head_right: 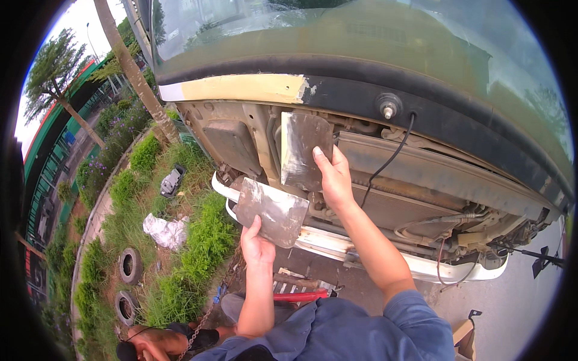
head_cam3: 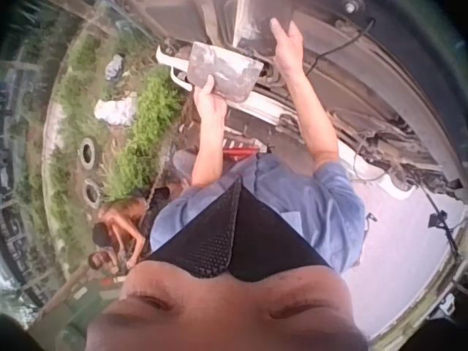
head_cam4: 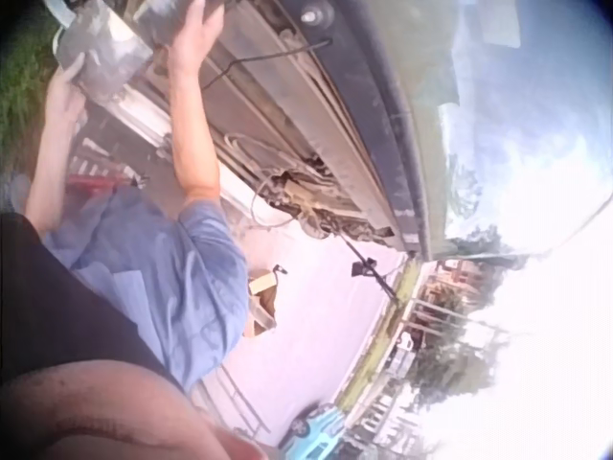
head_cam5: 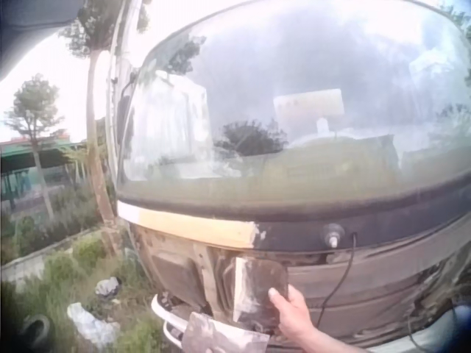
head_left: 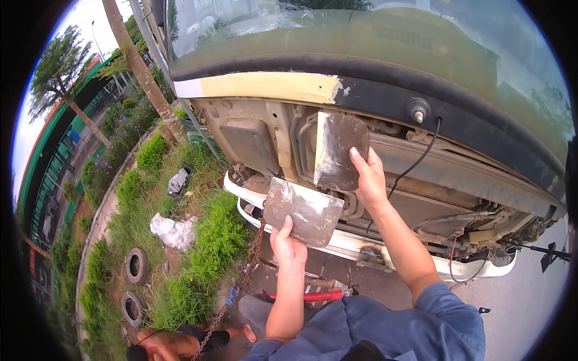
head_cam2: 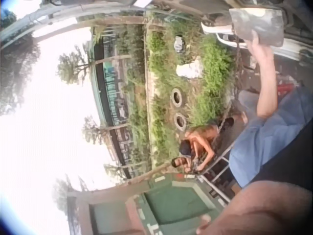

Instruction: The person applies body filler to a truck panel using a spreader and wipes the edges with their fingers.

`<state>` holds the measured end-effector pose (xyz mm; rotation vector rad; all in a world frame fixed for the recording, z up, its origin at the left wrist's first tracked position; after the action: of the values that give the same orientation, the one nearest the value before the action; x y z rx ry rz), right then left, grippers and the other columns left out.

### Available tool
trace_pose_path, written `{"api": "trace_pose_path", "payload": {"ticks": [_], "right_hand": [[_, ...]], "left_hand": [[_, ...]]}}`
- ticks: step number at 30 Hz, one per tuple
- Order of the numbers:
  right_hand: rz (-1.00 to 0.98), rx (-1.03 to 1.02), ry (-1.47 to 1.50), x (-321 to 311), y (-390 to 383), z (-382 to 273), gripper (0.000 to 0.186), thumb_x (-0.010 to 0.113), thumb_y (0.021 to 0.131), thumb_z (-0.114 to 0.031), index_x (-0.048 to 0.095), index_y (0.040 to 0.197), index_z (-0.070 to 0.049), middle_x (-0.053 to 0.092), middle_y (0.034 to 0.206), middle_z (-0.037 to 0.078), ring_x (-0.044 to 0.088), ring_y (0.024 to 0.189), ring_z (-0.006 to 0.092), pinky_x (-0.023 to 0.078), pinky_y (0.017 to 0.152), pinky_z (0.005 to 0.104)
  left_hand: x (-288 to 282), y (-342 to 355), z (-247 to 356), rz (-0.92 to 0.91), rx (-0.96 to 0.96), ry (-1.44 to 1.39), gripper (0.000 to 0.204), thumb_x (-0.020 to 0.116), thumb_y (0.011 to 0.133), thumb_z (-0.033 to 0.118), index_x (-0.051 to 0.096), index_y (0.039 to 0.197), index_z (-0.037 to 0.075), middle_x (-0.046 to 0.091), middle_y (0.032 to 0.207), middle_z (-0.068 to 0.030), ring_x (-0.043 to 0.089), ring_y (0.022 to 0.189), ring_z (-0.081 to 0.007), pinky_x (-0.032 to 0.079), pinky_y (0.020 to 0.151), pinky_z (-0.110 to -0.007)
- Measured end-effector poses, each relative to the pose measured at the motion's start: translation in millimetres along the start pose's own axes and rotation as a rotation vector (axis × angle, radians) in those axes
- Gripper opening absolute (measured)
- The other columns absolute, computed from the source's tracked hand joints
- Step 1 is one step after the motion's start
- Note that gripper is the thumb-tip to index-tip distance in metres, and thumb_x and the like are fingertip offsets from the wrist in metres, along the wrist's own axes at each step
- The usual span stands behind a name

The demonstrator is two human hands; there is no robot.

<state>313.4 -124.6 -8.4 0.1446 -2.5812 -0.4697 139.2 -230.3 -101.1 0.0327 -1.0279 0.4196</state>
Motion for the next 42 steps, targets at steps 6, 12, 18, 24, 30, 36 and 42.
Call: {"api": "trace_pose_path", "payload": {"ticks": [6,12,18,24,30,36,42], "right_hand": [[-0.019,0.003,0.159,3.6,-26.0,1.3,0.025,0.056,0.098,-0.012,0.057,0.121,-0.004,0.063,0.119,0.003,0.058,0.105,0.0109,0.045,0.095,0.0301],[-0.128,-0.014,-0.21,14.4,-71.4,6.5,0.027,0.057,0.099,-0.021,0.061,0.116,0.0,0.061,0.098,-0.004,0.05,0.088,0.0047,0.043,0.08,0.023],[-0.354,-0.093,-0.577,2.2,-114.6,25.3,0.022,0.056,0.096,-0.013,0.061,0.109,0.004,0.063,0.093,0.013,0.059,0.083,0.0207,0.047,0.077,0.0331],[-0.882,0.137,-0.788,-24.7,-153.4,26.4,0.02,0.057,0.092,-0.011,0.064,0.108,0.0,0.065,0.091,0.019,0.064,0.084,0.036,0.05,0.076,0.0387],[-0.287,0.291,-0.457,-39.4,-125.3,20.7,0.023,0.056,0.098,-0.015,0.061,0.112,0.002,0.067,0.094,0.001,0.056,0.084,0.0081,0.047,0.077,0.0279],[-0.674,0.168,-0.605,-22.7,-137.3,8.0,0.021,0.058,0.095,-0.017,0.061,0.105,0.001,0.065,0.084,0.011,0.057,0.075,0.0137,0.046,0.071,0.0302],[-0.443,0.357,-0.458,-40.2,-138.3,25.3,0.039,0.062,0.092,-0.013,0.053,0.128,-0.002,0.065,0.11,0.012,0.064,0.094,0.0248,0.049,0.088,0.0343]], "left_hand": [[10.8,-16.9,-0.8,0.017,0.202,-0.041,0.042,0.059,0.089,-0.006,0.05,0.129,0.0,0.059,0.125,-0.0103,0.058,0.112,-0.0205,0.045,0.1,-0.037],[-10.7,-17.4,4.3,0.085,0.34,0.089,0.035,0.055,0.091,-0.005,0.054,0.126,-0.001,0.062,0.121,-0.0115,0.06,0.11,-0.0215,0.047,0.098,-0.038],[-37.3,-20.7,13.3,0.17,0.297,0.082,0.035,0.054,0.09,-0.007,0.054,0.125,-0.002,0.062,0.12,-0.0125,0.061,0.107,-0.0226,0.048,0.097,-0.039],[-41.5,-23.5,30.9,0.279,0.354,0.119,0.032,0.058,0.088,-0.008,0.057,0.119,-0.002,0.064,0.114,-0.0117,0.062,0.101,-0.021,0.049,0.091,-0.036],[-31.0,-35.6,44.2,0.244,0.387,0.144,0.025,0.059,0.087,-0.008,0.059,0.112,-0.002,0.065,0.108,-0.0121,0.063,0.099,-0.0208,0.05,0.091,-0.036],[-32.8,-40.4,28.5,0.262,0.395,0.115,0.027,0.058,0.087,-0.009,0.058,0.114,-0.003,0.065,0.111,-0.0118,0.063,0.099,-0.0204,0.049,0.092,-0.035],[-50.0,-46.3,62.0,0.192,0.467,0.113,0.03,0.059,0.088,-0.007,0.056,0.118,-0.002,0.064,0.114,-0.0123,0.062,0.101,-0.0203,0.05,0.092,-0.036]]}}
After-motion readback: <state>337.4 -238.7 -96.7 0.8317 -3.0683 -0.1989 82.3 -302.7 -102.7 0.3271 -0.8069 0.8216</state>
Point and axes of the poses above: each hand's wrist, its own y-axis towards the middle knuckle, its own x-axis out of the palm, z = x × y, the point moved 2 cm from there along y, towards the middle knuckle
